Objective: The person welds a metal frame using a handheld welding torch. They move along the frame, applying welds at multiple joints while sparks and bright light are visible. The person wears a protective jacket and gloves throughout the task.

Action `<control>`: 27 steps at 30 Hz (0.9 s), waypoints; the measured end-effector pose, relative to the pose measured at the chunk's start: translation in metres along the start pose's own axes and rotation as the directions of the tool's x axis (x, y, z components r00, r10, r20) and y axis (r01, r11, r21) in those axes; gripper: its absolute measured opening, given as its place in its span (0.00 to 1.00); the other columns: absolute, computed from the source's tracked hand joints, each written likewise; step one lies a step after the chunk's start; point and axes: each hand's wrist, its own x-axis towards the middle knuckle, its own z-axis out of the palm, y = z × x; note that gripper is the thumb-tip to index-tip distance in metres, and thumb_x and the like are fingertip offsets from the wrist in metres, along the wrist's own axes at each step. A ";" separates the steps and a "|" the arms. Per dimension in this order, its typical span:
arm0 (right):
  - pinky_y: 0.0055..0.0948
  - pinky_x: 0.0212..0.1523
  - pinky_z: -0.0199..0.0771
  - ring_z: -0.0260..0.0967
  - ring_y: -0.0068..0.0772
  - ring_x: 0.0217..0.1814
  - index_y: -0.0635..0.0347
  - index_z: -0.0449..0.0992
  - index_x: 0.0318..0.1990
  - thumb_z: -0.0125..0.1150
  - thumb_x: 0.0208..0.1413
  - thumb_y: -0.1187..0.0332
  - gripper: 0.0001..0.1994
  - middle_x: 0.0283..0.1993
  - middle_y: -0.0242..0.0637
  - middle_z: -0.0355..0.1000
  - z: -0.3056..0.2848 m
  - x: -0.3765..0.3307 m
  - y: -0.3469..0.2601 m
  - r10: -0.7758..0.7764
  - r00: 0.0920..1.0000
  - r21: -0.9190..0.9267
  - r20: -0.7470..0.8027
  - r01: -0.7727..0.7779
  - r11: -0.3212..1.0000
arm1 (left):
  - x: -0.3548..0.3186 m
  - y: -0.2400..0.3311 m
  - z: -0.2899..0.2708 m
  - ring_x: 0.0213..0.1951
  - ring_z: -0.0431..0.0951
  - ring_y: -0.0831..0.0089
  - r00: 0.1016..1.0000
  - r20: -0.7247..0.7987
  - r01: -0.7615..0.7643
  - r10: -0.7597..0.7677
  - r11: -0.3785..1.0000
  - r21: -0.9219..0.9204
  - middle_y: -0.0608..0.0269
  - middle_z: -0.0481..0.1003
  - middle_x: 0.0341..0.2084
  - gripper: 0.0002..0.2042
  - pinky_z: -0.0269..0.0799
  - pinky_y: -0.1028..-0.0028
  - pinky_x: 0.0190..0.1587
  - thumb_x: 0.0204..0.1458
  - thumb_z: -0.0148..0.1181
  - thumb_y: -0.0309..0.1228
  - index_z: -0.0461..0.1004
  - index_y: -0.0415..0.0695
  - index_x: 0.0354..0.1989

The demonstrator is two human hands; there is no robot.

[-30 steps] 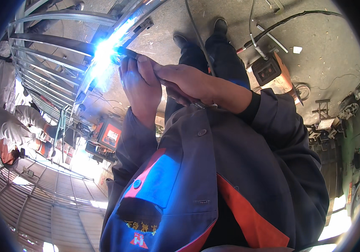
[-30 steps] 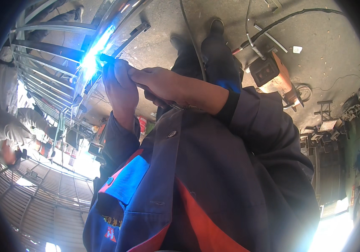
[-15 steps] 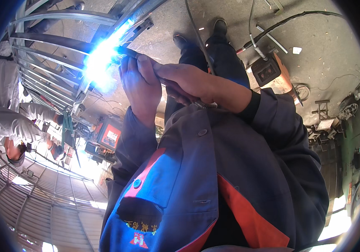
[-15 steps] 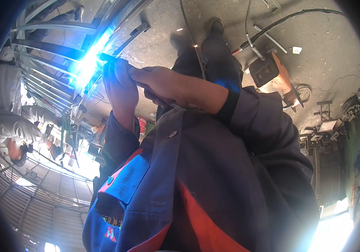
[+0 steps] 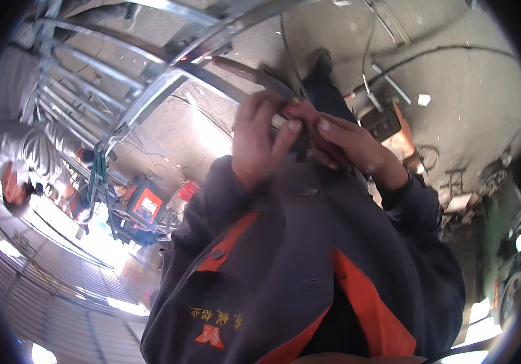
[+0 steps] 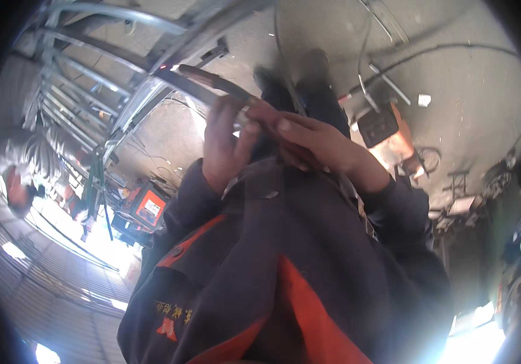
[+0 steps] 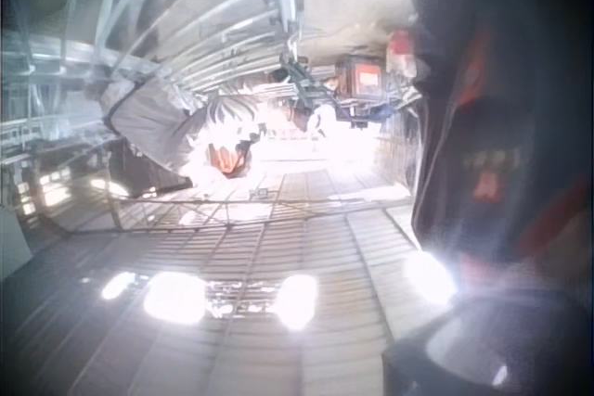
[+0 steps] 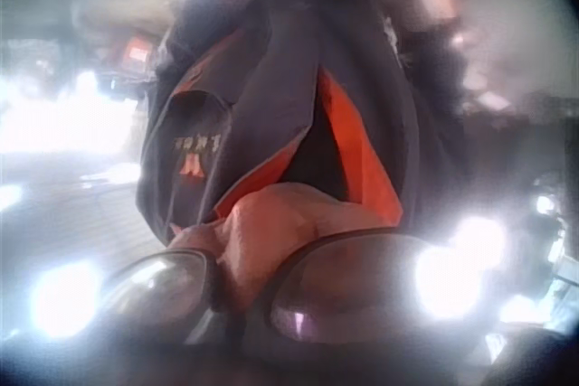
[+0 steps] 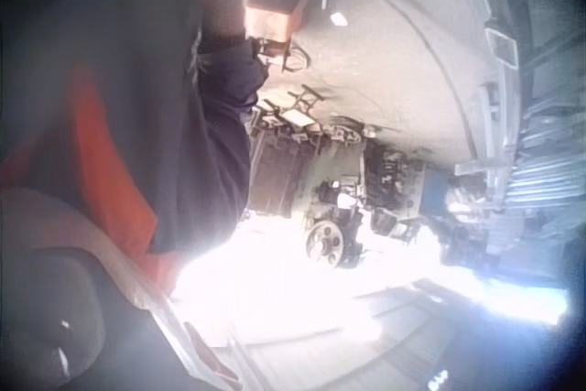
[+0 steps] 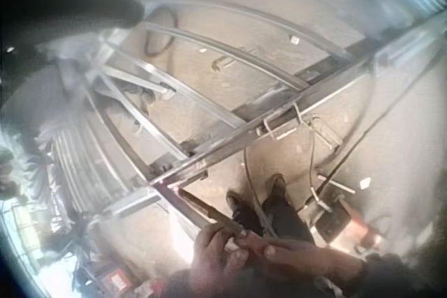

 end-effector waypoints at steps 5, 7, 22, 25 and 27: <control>0.20 0.31 0.61 0.61 0.18 0.31 0.58 0.57 0.80 0.51 0.75 0.45 0.36 0.32 0.26 0.67 0.022 -0.007 0.004 0.009 1.000 -0.184 -0.014 -0.012 0.983 | -0.033 -0.001 -0.020 0.46 0.81 0.45 0.996 0.021 0.088 -0.086 0.974 -0.211 0.47 0.79 0.45 0.18 0.77 0.54 0.51 0.61 0.67 0.41 0.80 0.39 0.51; 0.21 0.32 0.61 0.62 0.19 0.32 0.59 0.57 0.80 0.50 0.75 0.46 0.36 0.32 0.27 0.67 0.040 -0.007 0.011 -0.041 0.998 -0.268 -0.049 0.026 0.963 | -0.053 -0.008 -0.030 0.45 0.82 0.46 0.991 0.087 0.119 -0.101 0.964 -0.239 0.47 0.79 0.43 0.17 0.77 0.54 0.49 0.63 0.65 0.41 0.80 0.40 0.51; 0.21 0.33 0.61 0.62 0.17 0.30 0.56 0.61 0.78 0.49 0.76 0.44 0.34 0.32 0.27 0.69 0.211 0.095 0.075 -0.141 0.981 -0.691 -0.131 0.012 0.722 | -0.227 -0.132 -0.127 0.44 0.81 0.46 0.963 -0.140 0.197 -0.231 0.955 -0.224 0.49 0.79 0.38 0.16 0.77 0.53 0.48 0.65 0.61 0.43 0.81 0.42 0.47; 0.20 0.32 0.60 0.61 0.16 0.30 0.55 0.62 0.77 0.50 0.75 0.44 0.33 0.33 0.27 0.69 0.255 0.131 0.093 -0.129 0.988 -0.759 -0.090 0.016 0.651 | -0.262 -0.172 -0.157 0.46 0.81 0.46 0.961 -0.159 0.185 -0.224 0.955 -0.232 0.50 0.79 0.40 0.15 0.77 0.54 0.49 0.64 0.63 0.42 0.81 0.43 0.49; 0.20 0.31 0.59 0.61 0.16 0.30 0.54 0.63 0.78 0.51 0.75 0.43 0.33 0.33 0.27 0.69 0.281 0.154 0.108 -0.119 0.991 -0.783 -0.069 0.020 0.621 | -0.287 -0.197 -0.174 0.44 0.82 0.46 0.950 -0.223 0.161 -0.218 0.955 -0.248 0.49 0.80 0.38 0.15 0.77 0.53 0.48 0.64 0.62 0.43 0.81 0.43 0.46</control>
